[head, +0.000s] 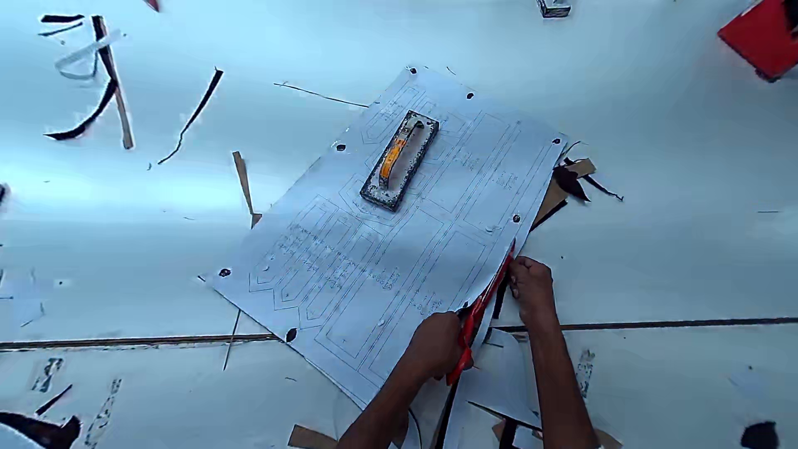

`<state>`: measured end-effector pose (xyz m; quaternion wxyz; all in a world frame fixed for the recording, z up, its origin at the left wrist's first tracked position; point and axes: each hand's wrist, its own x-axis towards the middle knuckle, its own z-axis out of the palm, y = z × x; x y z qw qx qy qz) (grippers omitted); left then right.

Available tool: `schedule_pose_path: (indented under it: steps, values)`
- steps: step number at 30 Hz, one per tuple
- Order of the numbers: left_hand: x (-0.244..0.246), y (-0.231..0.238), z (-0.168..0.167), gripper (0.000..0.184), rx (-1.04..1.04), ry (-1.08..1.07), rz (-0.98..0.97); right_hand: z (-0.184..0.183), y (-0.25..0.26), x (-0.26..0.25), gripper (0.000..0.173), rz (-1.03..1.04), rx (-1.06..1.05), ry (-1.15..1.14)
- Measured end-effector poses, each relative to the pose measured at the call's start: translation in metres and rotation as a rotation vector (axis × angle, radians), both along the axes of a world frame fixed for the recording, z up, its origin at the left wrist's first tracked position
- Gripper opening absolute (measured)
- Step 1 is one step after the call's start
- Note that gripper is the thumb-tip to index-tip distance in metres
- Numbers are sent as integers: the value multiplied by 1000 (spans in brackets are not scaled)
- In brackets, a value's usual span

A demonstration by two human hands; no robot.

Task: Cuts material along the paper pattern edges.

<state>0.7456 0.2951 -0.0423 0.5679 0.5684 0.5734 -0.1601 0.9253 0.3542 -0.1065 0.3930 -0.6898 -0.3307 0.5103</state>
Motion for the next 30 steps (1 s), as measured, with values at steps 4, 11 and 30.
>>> schedule_pose_path:
  steps: [4, 11, 30]
  values:
    - [-2, 0, -1, 30, -5, 6, -3, 0, 0, 2, 22, 11, -19, -8]
    - [3, 19, 4, 32, 0, -18, -60, 1, 2, 1, 21, 9, -49, -22]
    - [5, 23, 4, 28, -30, 5, -47, 3, 38, 15, 30, 8, 1, -79]
